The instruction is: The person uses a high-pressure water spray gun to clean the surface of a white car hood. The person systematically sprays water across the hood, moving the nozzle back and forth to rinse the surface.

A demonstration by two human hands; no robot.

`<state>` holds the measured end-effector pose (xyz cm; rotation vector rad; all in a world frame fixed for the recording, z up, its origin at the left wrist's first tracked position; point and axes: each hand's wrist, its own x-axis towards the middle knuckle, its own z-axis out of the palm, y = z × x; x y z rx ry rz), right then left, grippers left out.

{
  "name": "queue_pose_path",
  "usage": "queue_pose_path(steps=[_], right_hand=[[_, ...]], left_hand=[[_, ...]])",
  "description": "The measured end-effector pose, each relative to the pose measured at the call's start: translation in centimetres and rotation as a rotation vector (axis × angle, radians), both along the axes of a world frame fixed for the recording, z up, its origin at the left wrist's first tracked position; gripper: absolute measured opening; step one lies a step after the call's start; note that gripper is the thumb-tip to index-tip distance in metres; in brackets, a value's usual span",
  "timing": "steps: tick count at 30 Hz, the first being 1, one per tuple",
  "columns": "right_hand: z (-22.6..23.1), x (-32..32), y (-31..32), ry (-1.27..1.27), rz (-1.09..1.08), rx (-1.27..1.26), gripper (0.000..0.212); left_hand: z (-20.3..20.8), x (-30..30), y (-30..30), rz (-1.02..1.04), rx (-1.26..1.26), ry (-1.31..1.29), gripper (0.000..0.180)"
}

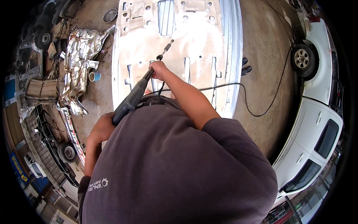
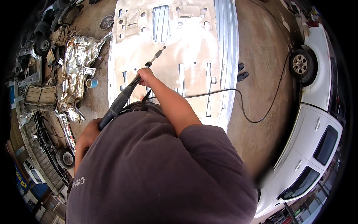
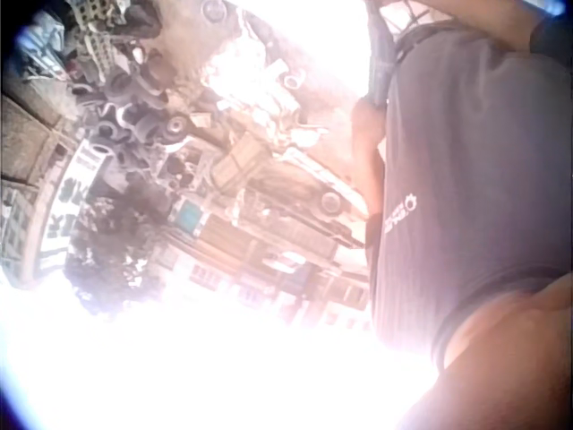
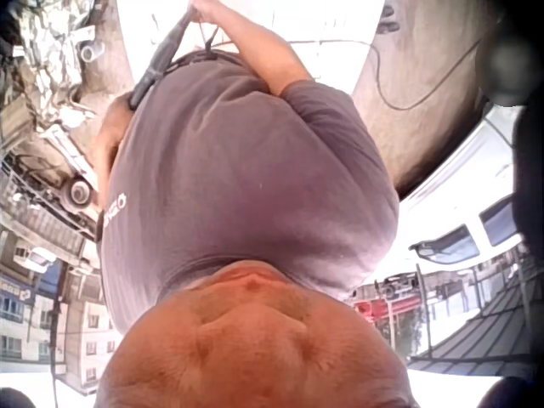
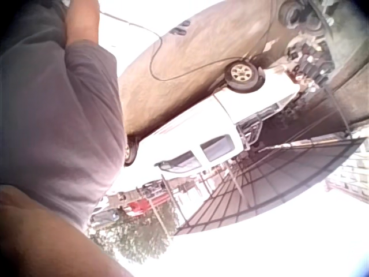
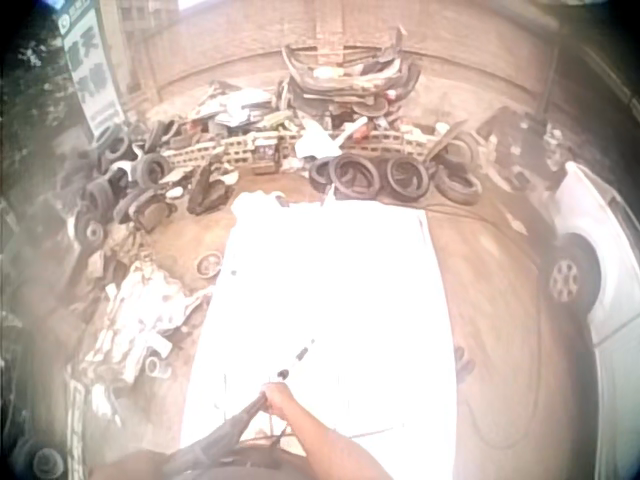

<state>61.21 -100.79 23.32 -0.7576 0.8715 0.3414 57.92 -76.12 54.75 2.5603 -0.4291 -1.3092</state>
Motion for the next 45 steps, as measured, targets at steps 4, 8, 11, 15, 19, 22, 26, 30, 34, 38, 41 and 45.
queue_pose_path(steps=[4, 8, 11, 15, 19, 22, 26, 30, 34, 38, 41, 45], right_hand=[[-3.0, -1.2, 1.5, 0.027, 0.059, 0.141, 0.008], [-4.7, -0.9, 2.8, 0.051, 0.012, 0.166, 0.011], [-1.5, 0.6, 2.3, 0.005, 0.065, 0.053, 0.007], [-1.6, 1.3, 2.7, 0.006, 0.084, 0.042, 0.006], [-4.3, 0.7, 4.8, 0.057, 0.096, 0.125, 0.008], [-2.6, 1.7, 5.5, 0.065, 0.084, 0.097, 0.011], [-1.7, 3.8, 5.2, 0.001, 0.105, 0.043, 0.011], [-2.3, 2.9, 7.1, 0.074, 0.143, 0.111, 0.014], [-3.3, 4.2, 7.5, 0.044, 0.149, 0.114, 0.011], [-2.0, 6.0, 7.4, -0.023, 0.213, 0.014, 0.008], [-2.6, 5.1, 9.2, 0.054, 0.208, 0.060, 0.012], [-3.3, 4.7, 10.5, 0.071, 0.224, 0.088, 0.008]], left_hand=[[0.4, 0.3, 0.4, -0.064, 0.042, -0.030, 0.043], [0.3, 1.5, 1.0, -0.052, 0.066, 0.017, 0.043], [0.7, 0.7, 1.0, 0.022, 0.037, 0.020, 0.042], [0.5, 0.8, 1.8, 0.016, 0.037, -0.023, 0.041], [0.1, 1.9, 3.1, -0.019, 0.070, -0.021, 0.041], [-0.4, 1.9, 4.6, 0.018, 0.060, -0.010, 0.041], [-0.1, 2.0, 4.9, 0.045, 0.041, -0.024, 0.041], [-0.6, 2.5, 6.7, 0.028, 0.038, -0.038, 0.040], [-0.6, 2.7, 7.1, 0.072, 0.046, -0.022, 0.038], [-0.1, 2.1, 7.3, 0.126, 0.021, -0.046, 0.037], [0.1, 2.4, 7.9, 0.138, 0.034, -0.040, 0.036], [0.0, 2.3, 8.9, 0.154, 0.034, -0.028, 0.038]])
